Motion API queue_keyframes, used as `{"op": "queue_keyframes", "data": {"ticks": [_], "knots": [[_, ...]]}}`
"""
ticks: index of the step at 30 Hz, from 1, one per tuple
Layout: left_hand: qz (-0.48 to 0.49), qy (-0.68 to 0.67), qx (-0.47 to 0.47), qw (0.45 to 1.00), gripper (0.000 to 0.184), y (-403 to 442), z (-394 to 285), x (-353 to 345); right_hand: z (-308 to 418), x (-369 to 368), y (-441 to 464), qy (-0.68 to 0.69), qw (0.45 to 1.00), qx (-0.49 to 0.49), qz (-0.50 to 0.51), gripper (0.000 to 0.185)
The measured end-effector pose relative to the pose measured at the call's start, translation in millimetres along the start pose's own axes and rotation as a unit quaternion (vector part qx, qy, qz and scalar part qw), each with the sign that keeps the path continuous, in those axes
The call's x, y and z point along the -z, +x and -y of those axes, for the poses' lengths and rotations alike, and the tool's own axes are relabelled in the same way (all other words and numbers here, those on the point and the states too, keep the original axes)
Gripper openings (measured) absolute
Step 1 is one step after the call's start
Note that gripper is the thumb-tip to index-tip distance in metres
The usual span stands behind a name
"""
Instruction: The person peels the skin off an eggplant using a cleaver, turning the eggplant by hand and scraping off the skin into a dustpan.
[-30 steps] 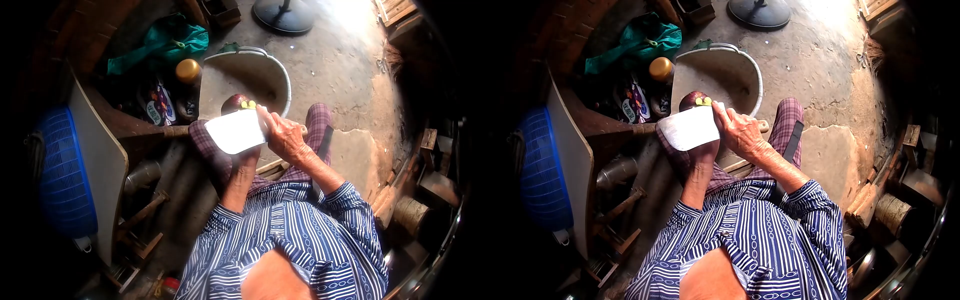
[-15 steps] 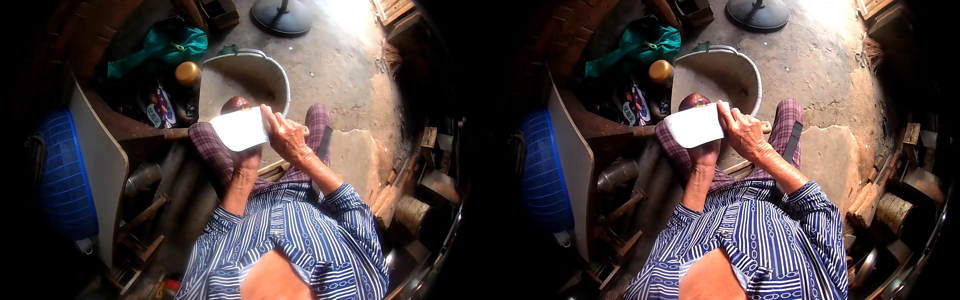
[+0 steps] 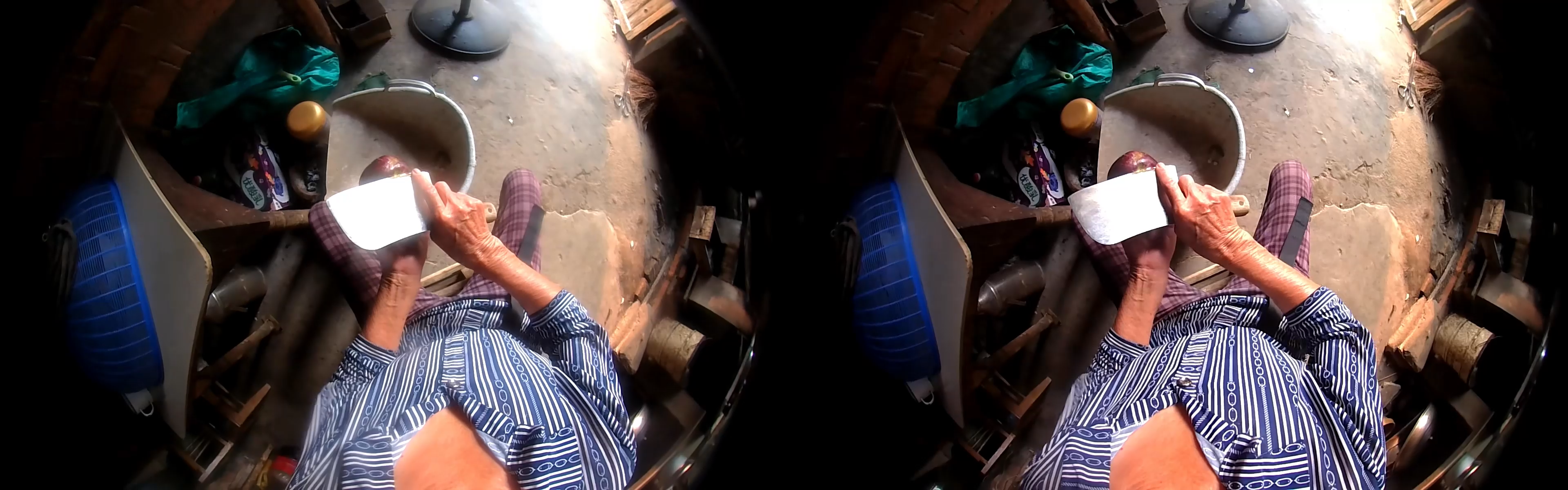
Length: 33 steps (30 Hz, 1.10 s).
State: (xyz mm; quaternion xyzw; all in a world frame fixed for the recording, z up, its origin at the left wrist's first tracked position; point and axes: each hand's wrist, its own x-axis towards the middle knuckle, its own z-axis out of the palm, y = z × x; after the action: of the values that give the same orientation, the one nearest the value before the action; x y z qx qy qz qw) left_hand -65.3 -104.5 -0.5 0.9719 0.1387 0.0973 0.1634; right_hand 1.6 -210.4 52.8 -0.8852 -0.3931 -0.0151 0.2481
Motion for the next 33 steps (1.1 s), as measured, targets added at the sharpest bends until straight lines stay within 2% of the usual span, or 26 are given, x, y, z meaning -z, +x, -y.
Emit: {"op": "queue_keyframes", "data": {"ticks": [1,2,3,4,5,6,7,8,10,11,12,18,23,28,29,31,32,33], "knots": [[-0.008,-0.244,0.082,0.966,0.043,1.4,-2.1,1.5,-1.3,-1.0,0.0,0.001,1.000,0.007,-0.007,0.059],[-0.014,-0.462,0.158,0.873,0.044,2.7,-2.0,1.7,-2.0,-1.2,0.5,0.003,1.000,0.014,-0.013,0.059],[-0.021,-0.651,0.224,0.725,0.045,3.7,-1.2,2.0,-2.2,0.0,1.5,0.003,1.000,0.016,-0.012,0.059],[-0.027,-0.800,0.274,0.532,0.046,4.5,0.0,2.2,-2.3,2.5,2.9,-0.005,0.999,0.025,-0.023,0.058],[-0.029,-0.900,0.308,0.307,0.048,4.5,0.5,2.3,-2.8,3.9,3.5,-0.013,0.999,0.034,-0.034,0.057],[-0.029,-0.945,0.321,0.061,0.049,10.1,-5.1,15.0,-4.8,1.3,4.9,-0.024,0.998,0.031,-0.048,0.060],[-0.007,-0.944,0.239,0.227,0.050,10.3,-12.9,29.3,-11.3,-1.2,8.5,-0.026,0.999,0.023,-0.030,0.060],[0.044,-0.953,0.258,0.149,0.049,6.2,-8.1,35.6,-18.1,-1.3,12.6,-0.026,0.999,0.016,-0.013,0.060],[0.011,-0.958,0.255,0.130,0.049,10.2,-11.2,35.9,-21.2,2.2,11.0,-0.010,0.999,0.030,-0.020,0.059],[-0.006,-0.946,0.286,-0.150,0.046,8.0,-7.4,34.7,-16.9,7.9,6.3,0.001,0.998,0.060,-0.008,0.058],[-0.009,-0.946,0.286,-0.152,0.046,5.2,-7.6,33.0,-12.4,12.0,0.4,0.011,0.996,0.089,0.004,0.057],[-0.039,-0.934,0.354,0.034,0.034,5.6,-7.0,34.3,-9.1,4.4,1.6,0.021,0.998,0.060,-0.019,0.051],[-0.052,-0.936,0.345,0.052,0.038,1.4,-4.7,24.6,-11.5,5.5,3.3,0.007,0.999,0.052,-0.014,0.049],[-0.037,-0.954,0.298,-0.015,0.040,1.2,3.1,11.1,-18.7,0.4,1.5,0.000,0.999,0.044,-0.027,0.047],[-0.037,-0.954,0.298,-0.015,0.040,0.2,3.6,10.0,-19.5,0.3,0.8,0.000,0.999,0.044,-0.027,0.047],[-0.051,-0.948,0.308,0.056,0.044,-0.4,3.6,10.3,-23.0,0.4,-1.1,-0.027,0.999,0.022,-0.011,0.046],[-0.057,-0.937,0.304,0.165,0.049,2.9,1.2,18.2,-28.9,-3.6,-1.9,-0.023,0.999,0.008,-0.037,0.046],[-0.043,-0.934,0.313,0.169,0.051,2.7,-5.7,34.1,-38.6,-10.0,-2.9,-0.024,0.998,-0.006,-0.052,0.046]]}}
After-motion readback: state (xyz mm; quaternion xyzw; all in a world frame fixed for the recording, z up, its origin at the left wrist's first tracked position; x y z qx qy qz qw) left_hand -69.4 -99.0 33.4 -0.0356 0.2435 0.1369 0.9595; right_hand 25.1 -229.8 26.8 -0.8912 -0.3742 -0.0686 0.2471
